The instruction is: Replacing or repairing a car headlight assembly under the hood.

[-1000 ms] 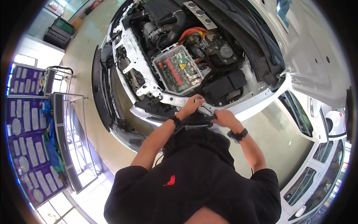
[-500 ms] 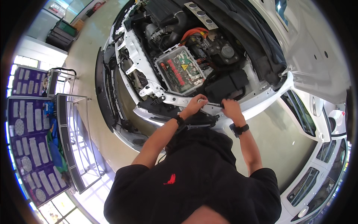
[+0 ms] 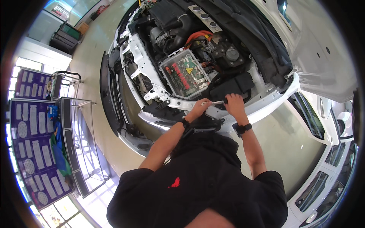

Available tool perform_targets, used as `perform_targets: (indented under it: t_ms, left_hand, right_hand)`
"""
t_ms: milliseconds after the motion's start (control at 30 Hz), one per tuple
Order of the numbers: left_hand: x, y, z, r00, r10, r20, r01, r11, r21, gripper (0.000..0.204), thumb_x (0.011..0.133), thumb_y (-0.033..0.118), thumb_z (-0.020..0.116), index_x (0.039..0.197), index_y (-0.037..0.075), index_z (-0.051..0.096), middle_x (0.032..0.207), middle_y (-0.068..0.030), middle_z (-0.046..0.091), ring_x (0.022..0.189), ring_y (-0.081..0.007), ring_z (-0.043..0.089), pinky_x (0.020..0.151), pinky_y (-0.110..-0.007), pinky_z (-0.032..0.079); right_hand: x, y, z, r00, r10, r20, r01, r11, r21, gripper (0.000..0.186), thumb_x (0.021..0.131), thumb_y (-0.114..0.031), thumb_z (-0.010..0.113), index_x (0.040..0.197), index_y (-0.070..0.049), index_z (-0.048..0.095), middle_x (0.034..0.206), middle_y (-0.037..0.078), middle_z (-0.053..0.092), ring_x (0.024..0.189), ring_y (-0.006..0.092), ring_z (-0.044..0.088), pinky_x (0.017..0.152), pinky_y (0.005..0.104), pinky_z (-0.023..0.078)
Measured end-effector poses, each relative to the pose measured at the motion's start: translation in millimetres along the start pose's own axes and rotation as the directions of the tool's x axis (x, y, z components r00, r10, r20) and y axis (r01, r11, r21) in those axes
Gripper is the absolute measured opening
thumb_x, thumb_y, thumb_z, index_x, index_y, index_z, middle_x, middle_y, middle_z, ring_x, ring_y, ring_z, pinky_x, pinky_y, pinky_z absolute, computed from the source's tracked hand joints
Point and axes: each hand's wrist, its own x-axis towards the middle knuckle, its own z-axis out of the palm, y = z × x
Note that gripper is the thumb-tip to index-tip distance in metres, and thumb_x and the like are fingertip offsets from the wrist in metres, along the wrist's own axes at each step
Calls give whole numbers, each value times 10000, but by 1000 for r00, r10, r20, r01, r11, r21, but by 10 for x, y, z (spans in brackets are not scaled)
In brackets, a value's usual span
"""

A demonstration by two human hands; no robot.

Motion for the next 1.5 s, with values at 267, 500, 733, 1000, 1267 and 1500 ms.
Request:
perform_targets:
  t_ms: [267,500,733,1000,1267,1500]
  left_hand:
    - [-73,15,105,992,83,-91,-68,985,156,210,839,219,556,865,11,572,717,-38,565,677,-101,508,627,-261,414]
    - [-59,51,120,993,111,31,-115,980,160,254,850,255,537,843,2,567,718,-13,542,692,-80,481,623,-240,389]
    - [-97,118,109,996,72,-57,-73,997,-17,231,825,223,587,860,-5,568,782,-45,574,725,-91,516,673,-243,421]
    - [-7,-87,86,978,209,-25,-200,958,204,251,859,266,535,840,20,582,659,-5,532,658,-71,480,571,-236,386]
    - [-23,-46,93,984,16,-175,-14,1000,11,268,851,274,557,871,7,577,675,-9,547,630,-59,476,573,-229,388]
    - [-89,0,88,989,99,-107,-92,994,65,287,902,251,469,800,2,571,721,5,523,682,-62,446,624,-230,378]
  right_hand:
    - [-361,-421,-113,660,-221,718,-145,900,410,290,680,-294,663,833,-65,573,727,146,608,727,316,596,666,410,455]
    - [-50,-76,25,996,-39,82,34,998,57,187,668,-213,640,815,-109,588,745,90,563,806,267,556,886,439,360]
    - [-159,-431,84,839,34,543,-80,995,60,212,651,-262,665,786,-114,598,766,80,595,791,280,582,814,400,421]
    - [77,-280,55,851,-142,505,99,989,111,158,631,-215,644,745,-108,620,719,109,605,761,259,595,765,356,444]
    - [91,-416,72,889,-58,454,-17,987,159,207,619,-233,652,757,-85,610,723,113,614,721,276,597,707,348,466]
    - [67,-512,-67,738,-116,664,-9,983,182,177,654,-231,635,755,-87,620,751,117,625,738,269,608,761,387,457]
